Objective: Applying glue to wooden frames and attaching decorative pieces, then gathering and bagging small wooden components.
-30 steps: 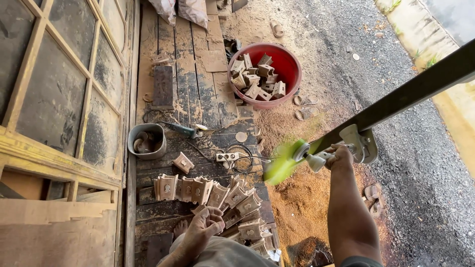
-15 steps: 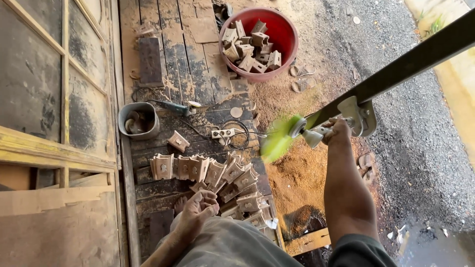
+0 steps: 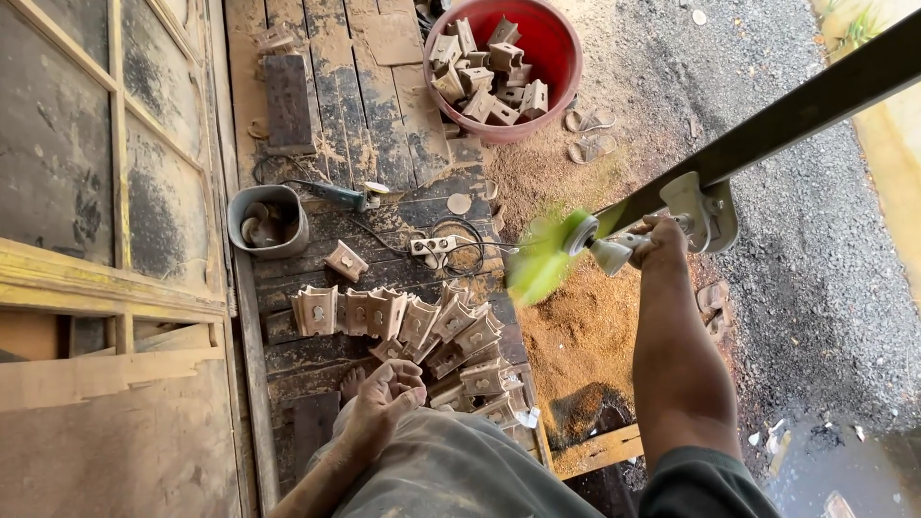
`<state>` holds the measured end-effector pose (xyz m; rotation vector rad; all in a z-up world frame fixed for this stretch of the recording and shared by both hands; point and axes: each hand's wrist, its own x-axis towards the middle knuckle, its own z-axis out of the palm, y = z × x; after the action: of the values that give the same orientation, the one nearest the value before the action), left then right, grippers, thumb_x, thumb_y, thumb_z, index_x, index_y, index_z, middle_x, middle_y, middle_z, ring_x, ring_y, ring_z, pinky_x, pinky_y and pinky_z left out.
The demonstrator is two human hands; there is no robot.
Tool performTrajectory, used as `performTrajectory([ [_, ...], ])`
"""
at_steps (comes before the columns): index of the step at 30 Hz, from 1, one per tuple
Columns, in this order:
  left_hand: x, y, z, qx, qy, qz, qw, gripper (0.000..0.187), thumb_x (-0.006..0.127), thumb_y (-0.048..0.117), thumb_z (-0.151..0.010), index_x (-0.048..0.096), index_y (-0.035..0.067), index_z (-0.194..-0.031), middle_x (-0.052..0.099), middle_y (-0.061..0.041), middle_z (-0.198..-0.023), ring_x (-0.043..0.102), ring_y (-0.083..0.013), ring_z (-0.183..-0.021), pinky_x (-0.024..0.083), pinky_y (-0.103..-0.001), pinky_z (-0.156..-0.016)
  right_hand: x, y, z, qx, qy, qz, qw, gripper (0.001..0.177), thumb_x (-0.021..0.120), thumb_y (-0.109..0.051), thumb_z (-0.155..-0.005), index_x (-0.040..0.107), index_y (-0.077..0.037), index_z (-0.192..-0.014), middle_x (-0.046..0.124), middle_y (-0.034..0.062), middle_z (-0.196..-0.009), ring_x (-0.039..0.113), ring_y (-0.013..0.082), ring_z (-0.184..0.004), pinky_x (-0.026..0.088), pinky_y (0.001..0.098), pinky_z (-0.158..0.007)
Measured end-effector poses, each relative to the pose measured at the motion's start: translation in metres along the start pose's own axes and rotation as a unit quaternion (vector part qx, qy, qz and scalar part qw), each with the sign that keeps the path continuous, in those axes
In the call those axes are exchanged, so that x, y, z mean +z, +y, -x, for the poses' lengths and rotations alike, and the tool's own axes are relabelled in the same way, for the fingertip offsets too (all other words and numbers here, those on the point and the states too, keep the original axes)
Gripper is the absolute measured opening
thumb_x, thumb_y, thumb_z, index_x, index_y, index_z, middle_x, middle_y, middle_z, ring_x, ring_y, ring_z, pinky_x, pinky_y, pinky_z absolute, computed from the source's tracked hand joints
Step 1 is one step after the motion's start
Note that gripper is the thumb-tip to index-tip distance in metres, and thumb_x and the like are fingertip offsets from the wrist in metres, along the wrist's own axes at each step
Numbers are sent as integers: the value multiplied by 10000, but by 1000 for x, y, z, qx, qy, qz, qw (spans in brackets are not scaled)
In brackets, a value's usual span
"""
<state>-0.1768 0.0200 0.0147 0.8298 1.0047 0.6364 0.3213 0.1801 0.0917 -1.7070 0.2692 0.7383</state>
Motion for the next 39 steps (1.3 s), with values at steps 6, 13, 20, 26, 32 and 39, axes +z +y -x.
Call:
performTrajectory([
  [6, -1, -1, 1, 5, 5, 9, 1000, 286, 672, -16, -845, 659, 19, -1129, 664, -122, -929, 637, -187, -828, 600, -279, -693, -8, -1, -7, -8, -49, 21, 999, 69, 558, -120, -1004, 516, -67, -989, 555, 74, -902, 433, 71, -514, 322, 124, -360],
  [13, -6, 0, 3, 16, 8, 20, 1000, 264, 654, -23, -852, 642, 24, -1112, 641, -104, -933, 628, -188, -860, 604, -298, -768, -12, -2, -18, 14, -72, 21, 997, 169, 573, -200, -1048, 526, -67, -955, 585, 65, -858, 383, 49, -436, 294, 122, -318],
  [20, -16, 2, 6, 38, 62, -25, 997, 255, 665, 86, -850, 646, 58, -1103, 678, -121, -999, 653, -219, -894, 648, -335, -743, -17, 0, -42, -2, -92, 22, 996, 258, 562, -304, -1086, 521, -95, -941, 575, 12, -812, 323, 30, -403, 255, 133, -282],
  [26, -28, 15, 11, 90, 73, 31, 993, 250, 648, 30, -870, 620, 44, -1118, 640, -95, -962, 595, -181, -859, 578, -310, -763, -20, -2, -33, -8, -88, -29, 996, 204, 609, -280, -1062, 553, -84, -1078, 569, -17, -873, 462, 40, -511, 357, 118, -337],
  [32, -29, 10, 16, 91, 85, 36, 992, 253, 654, 34, -867, 624, 48, -1118, 631, -87, -958, 611, -180, -850, 602, -314, -766, -31, 0, -24, -24, -191, -86, 978, 208, 549, -202, -1084, 444, -111, -1238, 576, 20, -824, 366, 35, -365, 234, 133, -226],
  [39, -26, 3, 26, 129, 132, 118, 976, 215, 743, 29, -891, 674, 11, -1094, 667, -141, -850, 712, -208, -753, 580, -315, -778, -40, 4, -55, -39, -155, -140, 977, 248, 675, -215, -965, 538, -10, -935, 586, 109, -715, 736, 263, -643, 721, 410, -639],
])
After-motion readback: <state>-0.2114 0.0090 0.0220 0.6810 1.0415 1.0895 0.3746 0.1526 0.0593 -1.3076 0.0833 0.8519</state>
